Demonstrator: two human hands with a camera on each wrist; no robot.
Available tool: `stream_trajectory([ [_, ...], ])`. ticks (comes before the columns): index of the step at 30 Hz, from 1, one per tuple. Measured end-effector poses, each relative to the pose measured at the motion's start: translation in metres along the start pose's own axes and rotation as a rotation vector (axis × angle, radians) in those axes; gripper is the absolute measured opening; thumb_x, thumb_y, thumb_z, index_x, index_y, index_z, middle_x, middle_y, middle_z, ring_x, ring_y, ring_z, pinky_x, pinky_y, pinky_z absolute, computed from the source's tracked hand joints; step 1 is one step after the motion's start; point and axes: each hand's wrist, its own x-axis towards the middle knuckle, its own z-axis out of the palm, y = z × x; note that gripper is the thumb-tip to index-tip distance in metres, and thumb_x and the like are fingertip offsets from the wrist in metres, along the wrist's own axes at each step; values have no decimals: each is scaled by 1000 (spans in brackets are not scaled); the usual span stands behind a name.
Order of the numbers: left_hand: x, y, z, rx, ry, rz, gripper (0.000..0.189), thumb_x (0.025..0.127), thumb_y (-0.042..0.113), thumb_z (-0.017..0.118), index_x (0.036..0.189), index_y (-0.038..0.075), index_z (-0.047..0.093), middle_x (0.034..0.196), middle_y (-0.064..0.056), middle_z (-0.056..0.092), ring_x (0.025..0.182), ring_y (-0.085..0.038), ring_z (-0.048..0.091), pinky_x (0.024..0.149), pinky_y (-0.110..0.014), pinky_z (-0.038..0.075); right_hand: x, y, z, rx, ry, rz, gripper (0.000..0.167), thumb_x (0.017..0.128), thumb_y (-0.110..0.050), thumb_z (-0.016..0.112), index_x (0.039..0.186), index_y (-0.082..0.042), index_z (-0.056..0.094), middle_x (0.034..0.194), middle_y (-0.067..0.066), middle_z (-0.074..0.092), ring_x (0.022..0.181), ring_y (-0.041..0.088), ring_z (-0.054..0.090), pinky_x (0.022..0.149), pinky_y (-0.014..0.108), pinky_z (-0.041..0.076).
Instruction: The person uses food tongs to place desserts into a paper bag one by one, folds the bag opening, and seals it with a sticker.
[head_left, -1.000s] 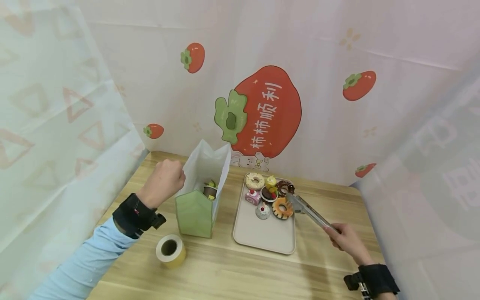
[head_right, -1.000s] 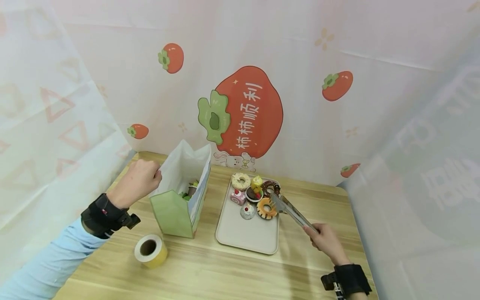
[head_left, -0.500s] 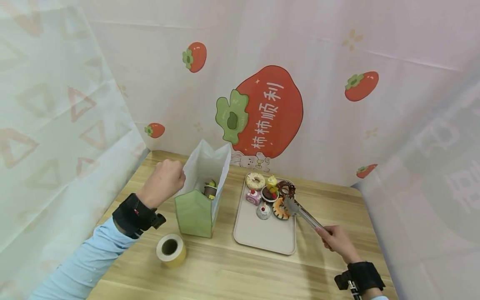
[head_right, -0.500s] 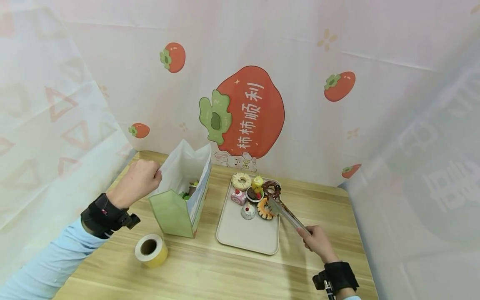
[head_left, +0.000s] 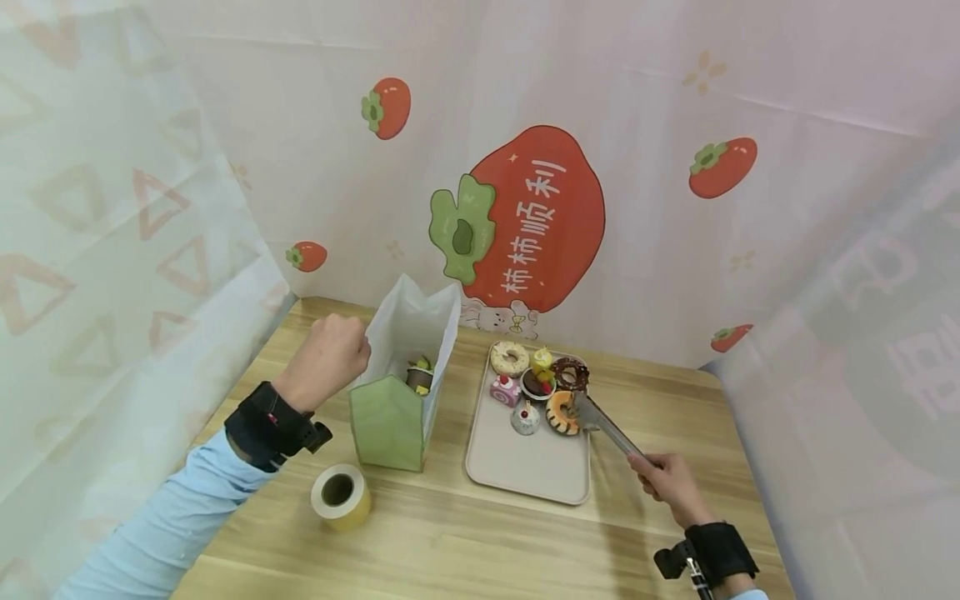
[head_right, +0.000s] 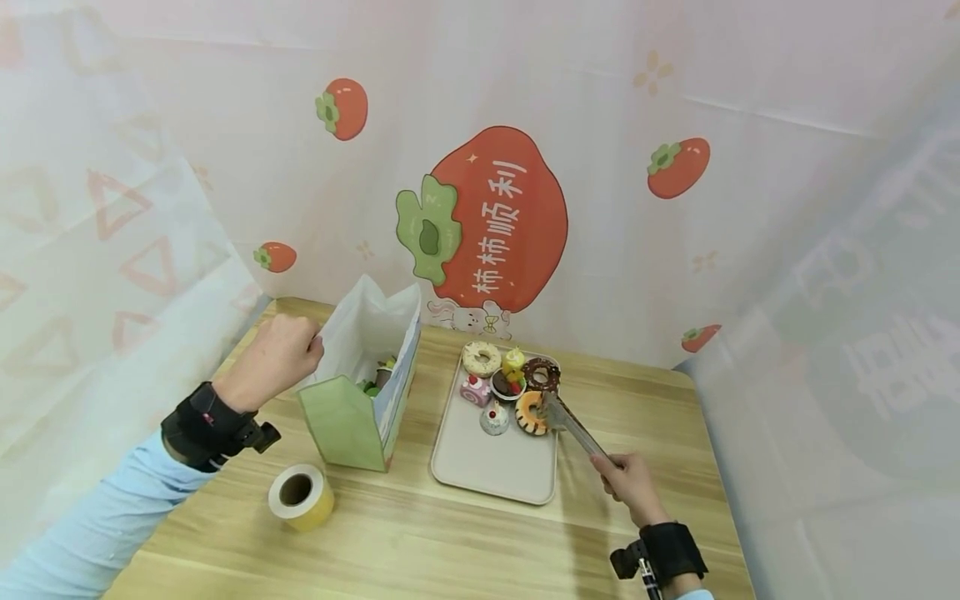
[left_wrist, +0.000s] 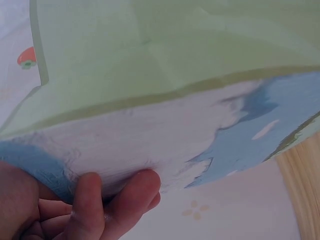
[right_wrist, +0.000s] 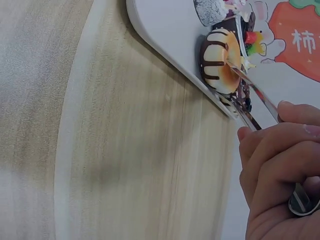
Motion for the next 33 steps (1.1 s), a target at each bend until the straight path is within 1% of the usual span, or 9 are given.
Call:
stream_trajectory([
  [4, 0, 0, -1, -2, -2, -4, 42, 85, -7, 51, 52, 12, 34, 56, 5, 21, 50, -12, 27, 48, -26, 25, -5, -1, -4, 30, 10, 34, 35, 100, -23, 59, 102, 11, 64, 67, 0, 47, 56, 9, 38, 53, 24, 35],
  [8, 0, 1, -2, 1, 3, -2, 43, 85, -7, 51, 51, 13, 33, 57, 5, 20, 50, -12, 26, 48, -26, 25, -14, -4, -9, 44, 12, 41, 38, 100, -25, 59, 110, 12, 64, 68, -1, 49, 57, 8, 40, 54, 23, 35],
  [11, 0, 2, -3, 2, 15, 9, 44, 84, -8, 51, 51, 14, 31, 58, 5, 19, 52, -12, 24, 48, -27, 24, -20, -8, -14, 64, 11, 40, 38, 100, -25, 59, 110, 11, 64, 68, -2, 47, 56, 7, 38, 52, 22, 34],
  [16, 1, 4, -4, 5, 27, 20, 44, 83, -8, 51, 52, 15, 30, 59, 6, 18, 53, -12, 23, 49, -27, 24, -32, -17, -21, 93, 28, 36, 32, 100, -25, 58, 105, 6, 65, 65, -4, 46, 53, 6, 35, 49, 20, 31],
  [20, 0, 4, -4, 16, 35, 25, 44, 83, -8, 51, 52, 15, 29, 59, 6, 17, 54, -12, 24, 49, -28, 25, -41, -31, -24, 129, 14, -3, 29, 101, -26, 58, 102, 1, 67, 66, -4, 46, 52, 5, 35, 50, 21, 30],
  [26, -2, 5, -5, 24, 29, 20, 44, 81, -8, 51, 50, 15, 31, 58, 6, 18, 54, -13, 25, 50, -29, 26, -54, -63, -23, 178, -54, -66, 22, 101, -27, 57, 98, -9, 69, 67, -5, 48, 51, 4, 34, 48, 26, 28],
  [28, -2, 5, -4, 19, 29, 25, 44, 81, -9, 50, 50, 15, 30, 58, 6, 17, 54, -13, 24, 50, -29, 25, -56, -75, -24, 179, -70, -102, 21, 101, -27, 57, 97, -11, 70, 68, -5, 49, 50, 4, 34, 48, 28, 27],
  [33, 2, 8, -3, 17, 31, 40, 45, 82, -8, 50, 52, 16, 26, 60, 6, 15, 55, -12, 22, 50, -28, 24, -56, -107, -24, 149, -112, -215, 26, 102, -30, 54, 104, -9, 69, 69, -5, 46, 51, 9, 31, 49, 33, 24],
])
